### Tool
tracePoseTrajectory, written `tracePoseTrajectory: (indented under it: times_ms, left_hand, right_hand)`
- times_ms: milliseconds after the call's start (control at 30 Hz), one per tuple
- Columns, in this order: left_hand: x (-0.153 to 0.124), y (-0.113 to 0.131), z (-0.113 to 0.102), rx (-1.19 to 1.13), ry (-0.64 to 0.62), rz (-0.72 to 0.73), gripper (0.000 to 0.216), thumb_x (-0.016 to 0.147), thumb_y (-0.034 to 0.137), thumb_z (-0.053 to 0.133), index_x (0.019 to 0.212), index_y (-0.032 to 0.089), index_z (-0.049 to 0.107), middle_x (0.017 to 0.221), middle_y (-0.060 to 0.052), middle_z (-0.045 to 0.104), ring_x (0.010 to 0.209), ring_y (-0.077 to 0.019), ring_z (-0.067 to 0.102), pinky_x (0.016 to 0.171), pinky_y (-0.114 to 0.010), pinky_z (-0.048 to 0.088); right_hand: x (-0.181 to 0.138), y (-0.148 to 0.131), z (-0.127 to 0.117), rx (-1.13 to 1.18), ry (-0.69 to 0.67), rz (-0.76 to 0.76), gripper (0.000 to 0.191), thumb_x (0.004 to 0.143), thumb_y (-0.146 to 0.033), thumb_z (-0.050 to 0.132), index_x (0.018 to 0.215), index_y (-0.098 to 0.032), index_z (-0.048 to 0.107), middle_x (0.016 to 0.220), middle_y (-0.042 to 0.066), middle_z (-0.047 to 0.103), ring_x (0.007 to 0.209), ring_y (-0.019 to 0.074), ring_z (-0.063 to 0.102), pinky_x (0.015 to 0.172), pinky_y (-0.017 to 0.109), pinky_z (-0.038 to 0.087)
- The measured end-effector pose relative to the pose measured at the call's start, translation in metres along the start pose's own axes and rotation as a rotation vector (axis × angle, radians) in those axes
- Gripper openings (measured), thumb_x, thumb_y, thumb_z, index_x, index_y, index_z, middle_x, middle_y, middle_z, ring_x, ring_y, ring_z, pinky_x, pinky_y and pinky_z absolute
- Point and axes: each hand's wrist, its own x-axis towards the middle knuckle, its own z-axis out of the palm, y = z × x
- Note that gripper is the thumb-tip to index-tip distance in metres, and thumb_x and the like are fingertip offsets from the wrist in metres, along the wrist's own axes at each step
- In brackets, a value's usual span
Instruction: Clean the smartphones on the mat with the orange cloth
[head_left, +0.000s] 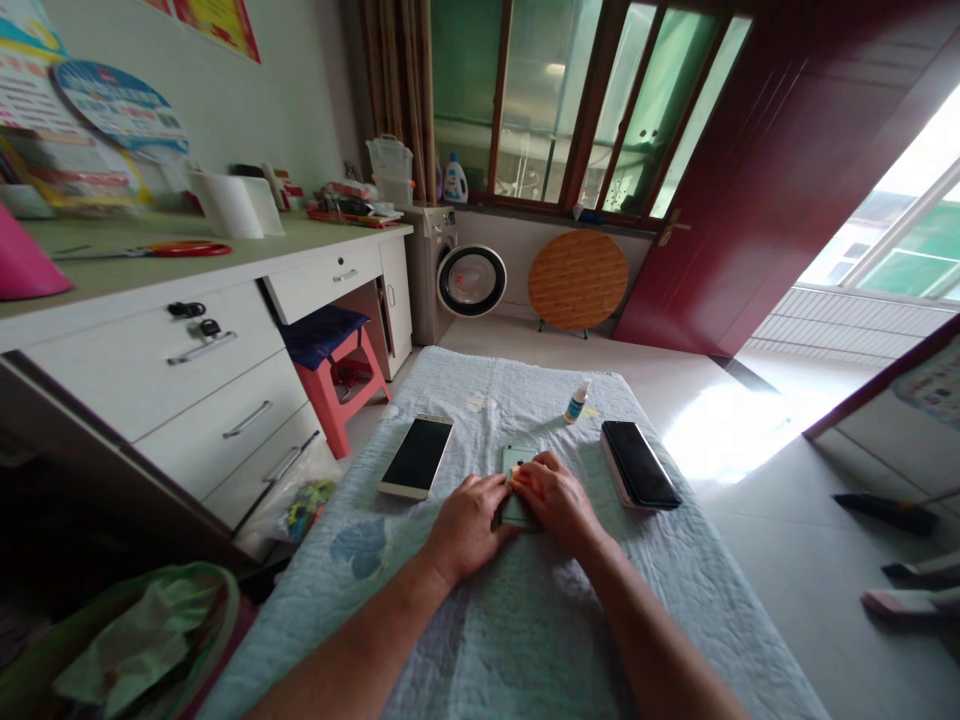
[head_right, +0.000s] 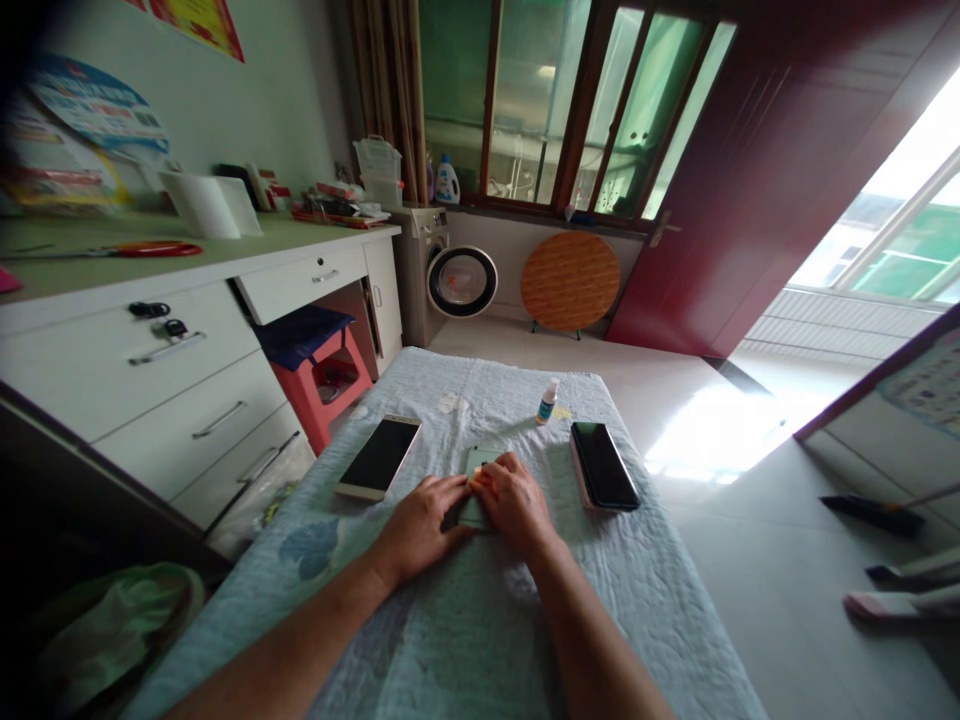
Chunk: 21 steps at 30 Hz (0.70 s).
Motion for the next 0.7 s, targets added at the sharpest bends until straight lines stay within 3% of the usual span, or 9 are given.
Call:
tracePoseTrajectory:
  times_ms: [100, 200, 333, 467, 700]
  left_hand:
    - [0.0000, -0.0003, 0.0005, 0.001, 0.009, -0.004, 0.045, 0.074, 0.032, 0.071, 0.117, 0.023, 0.060, 0.127, -0.004, 0.058, 0.112, -0.0263, 0.051, 0.099, -0.036, 0.040]
    - [0.0003, -0.0005, 0.0008, 0.001, 0.008, -0.005, 0.045, 0.074, 0.033, 0.072, 0.116, 0.024, 0.060, 0.127, -0.003, 0.058, 0.111, -0.0262, 0.051, 0.098, -0.036, 0.040]
    - [0.0005, 0.0002, 0.0002, 0.010, -0.001, 0.001, 0.046, 0.075, 0.032, 0.070, 0.118, 0.023, 0.059, 0.126, -0.004, 0.059, 0.110, -0.0256, 0.051, 0.098, -0.035, 0.040]
    - [0.0006, 0.0008, -0.0004, 0.007, -0.002, 0.008, 0.048, 0.076, 0.031, 0.068, 0.121, 0.025, 0.057, 0.126, -0.002, 0.058, 0.110, -0.0250, 0.052, 0.098, -0.036, 0.039]
    - [0.0002, 0.0016, -0.0011, 0.019, 0.003, 0.005, 0.038, 0.076, 0.031, 0.068, 0.112, 0.023, 0.061, 0.124, -0.004, 0.060, 0.109, -0.0254, 0.052, 0.097, -0.036, 0.040]
  right_hand:
    - [0.0012, 0.0026, 0.0021, -0.037, 0.064, -0.009, 0.017, 0.087, -0.032, 0.058, 0.101, -0.023, 0.062, 0.102, 0.005, 0.053, 0.090, 0.0177, 0.053, 0.079, 0.028, 0.044]
    - [0.0027, 0.0055, 0.0041, -0.064, 0.112, -0.009, 0.014, 0.084, -0.031, 0.062, 0.094, -0.021, 0.061, 0.099, 0.006, 0.053, 0.092, 0.0201, 0.051, 0.082, 0.031, 0.045]
    - [0.0020, 0.0032, 0.0032, -0.054, 0.053, -0.044, 0.015, 0.090, -0.031, 0.054, 0.085, -0.021, 0.064, 0.094, 0.006, 0.054, 0.087, 0.0176, 0.051, 0.081, 0.030, 0.045]
    - [-0.0005, -0.0008, 0.0009, -0.083, 0.005, -0.047, 0.019, 0.091, -0.035, 0.053, 0.096, -0.024, 0.067, 0.099, 0.006, 0.055, 0.090, 0.0181, 0.051, 0.084, 0.031, 0.044]
    - [-0.0001, 0.0080, 0.0065, -0.074, 0.001, 0.015, 0.024, 0.093, -0.026, 0.046, 0.105, -0.030, 0.067, 0.104, 0.004, 0.055, 0.090, 0.0155, 0.054, 0.081, 0.025, 0.043]
